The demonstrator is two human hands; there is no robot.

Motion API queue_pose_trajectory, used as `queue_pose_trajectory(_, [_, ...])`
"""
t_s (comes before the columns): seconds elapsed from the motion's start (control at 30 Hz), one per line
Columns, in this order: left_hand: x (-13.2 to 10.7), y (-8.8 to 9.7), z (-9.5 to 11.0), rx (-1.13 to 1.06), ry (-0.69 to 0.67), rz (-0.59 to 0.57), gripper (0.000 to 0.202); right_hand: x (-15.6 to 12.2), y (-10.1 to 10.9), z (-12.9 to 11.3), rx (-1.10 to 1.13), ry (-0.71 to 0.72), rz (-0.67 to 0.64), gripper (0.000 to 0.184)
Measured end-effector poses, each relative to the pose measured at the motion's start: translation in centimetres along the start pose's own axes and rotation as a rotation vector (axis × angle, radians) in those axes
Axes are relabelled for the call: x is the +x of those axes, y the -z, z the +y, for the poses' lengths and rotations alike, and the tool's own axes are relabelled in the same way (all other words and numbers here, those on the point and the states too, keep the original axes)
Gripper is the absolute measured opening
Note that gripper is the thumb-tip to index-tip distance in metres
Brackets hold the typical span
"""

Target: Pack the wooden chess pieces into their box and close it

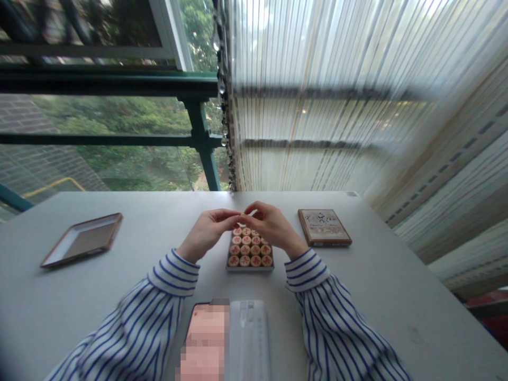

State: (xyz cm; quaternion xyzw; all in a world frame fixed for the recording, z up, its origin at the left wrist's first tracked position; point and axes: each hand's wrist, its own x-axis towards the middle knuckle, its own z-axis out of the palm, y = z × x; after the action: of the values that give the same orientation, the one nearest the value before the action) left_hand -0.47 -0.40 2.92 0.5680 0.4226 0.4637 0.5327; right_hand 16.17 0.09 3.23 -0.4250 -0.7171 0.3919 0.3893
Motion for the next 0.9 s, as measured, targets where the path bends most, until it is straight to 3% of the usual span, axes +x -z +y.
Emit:
queue_pose_trajectory(0.67, [-0.1, 0.0, 0.2, -0.006, 0.009, -0.002, 0.026, 0.1, 0.0, 0.3, 0.09, 0.05, -0.055, 0.021])
queue_pose_trajectory(0.9, [0.1, 0.1, -0.2, -0.001, -0.013, 0.062, 0.025, -0.2, 0.1, -0.5, -0.074, 0.134, -0.08, 0.025])
